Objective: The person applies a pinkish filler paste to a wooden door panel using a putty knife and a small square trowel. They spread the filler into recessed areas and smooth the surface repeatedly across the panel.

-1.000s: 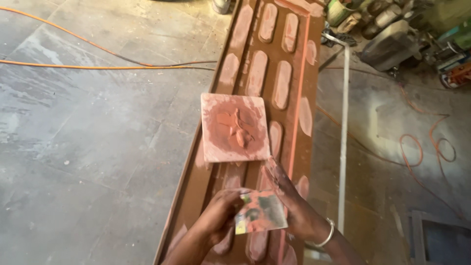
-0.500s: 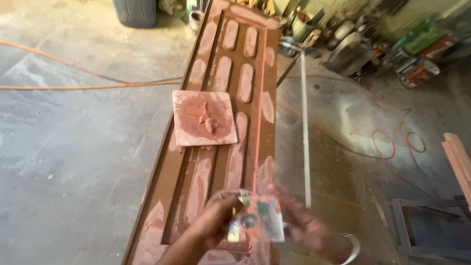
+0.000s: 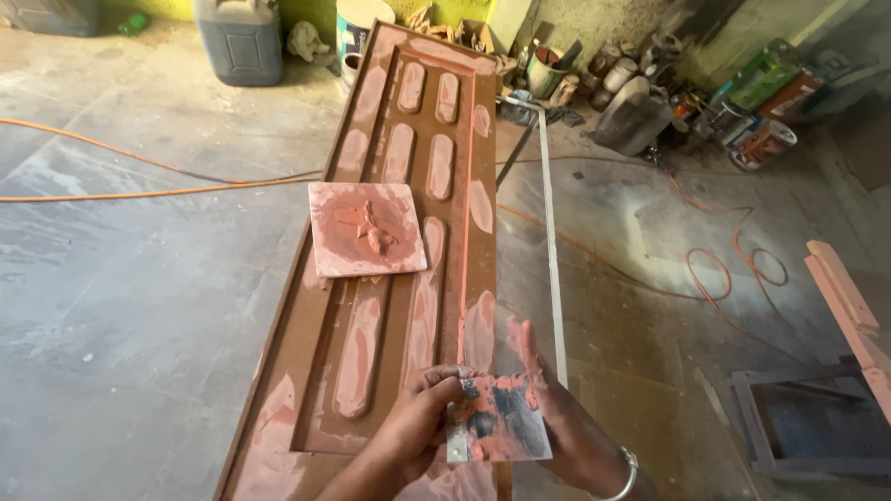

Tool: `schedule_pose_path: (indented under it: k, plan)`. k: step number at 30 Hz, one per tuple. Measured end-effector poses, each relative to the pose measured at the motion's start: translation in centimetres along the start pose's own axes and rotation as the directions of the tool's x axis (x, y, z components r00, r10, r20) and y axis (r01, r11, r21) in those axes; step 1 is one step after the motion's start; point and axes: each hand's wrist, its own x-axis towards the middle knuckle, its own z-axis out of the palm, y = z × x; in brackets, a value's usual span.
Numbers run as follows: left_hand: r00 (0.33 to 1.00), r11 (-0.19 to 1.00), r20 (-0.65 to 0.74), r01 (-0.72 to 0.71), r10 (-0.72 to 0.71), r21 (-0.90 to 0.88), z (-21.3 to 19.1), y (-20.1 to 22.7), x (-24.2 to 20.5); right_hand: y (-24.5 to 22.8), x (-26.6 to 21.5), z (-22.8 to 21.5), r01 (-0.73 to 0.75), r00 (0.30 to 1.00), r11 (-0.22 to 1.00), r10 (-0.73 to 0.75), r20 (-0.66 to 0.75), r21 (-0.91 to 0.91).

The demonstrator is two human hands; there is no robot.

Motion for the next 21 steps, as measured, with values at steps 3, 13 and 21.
schedule_pose_path:
  k: [3,13,21]
  plan:
    - [0.986,0.96,0.129,-0.064,0.102,-0.273,0.9,-0.5,-0.3,0.2,-1.0,-0.3,-0.176,0.984,0.965,0.178,-0.012,-0.196]
    - [0.998,0.996,0.055,-0.01,0.015,-0.093,-0.7,1.3,-0.9,2.4,-4.8,0.8,-0.285,0.958,0.704,0.216,0.187,0.65]
    - [0.978,0.981,-0.207,-0.072,0.034,-0.18,-9.8,2.2,2.0,11.2,-3.8,1.2,-0.614,0.756,0.788,0.603,0.257,-0.042]
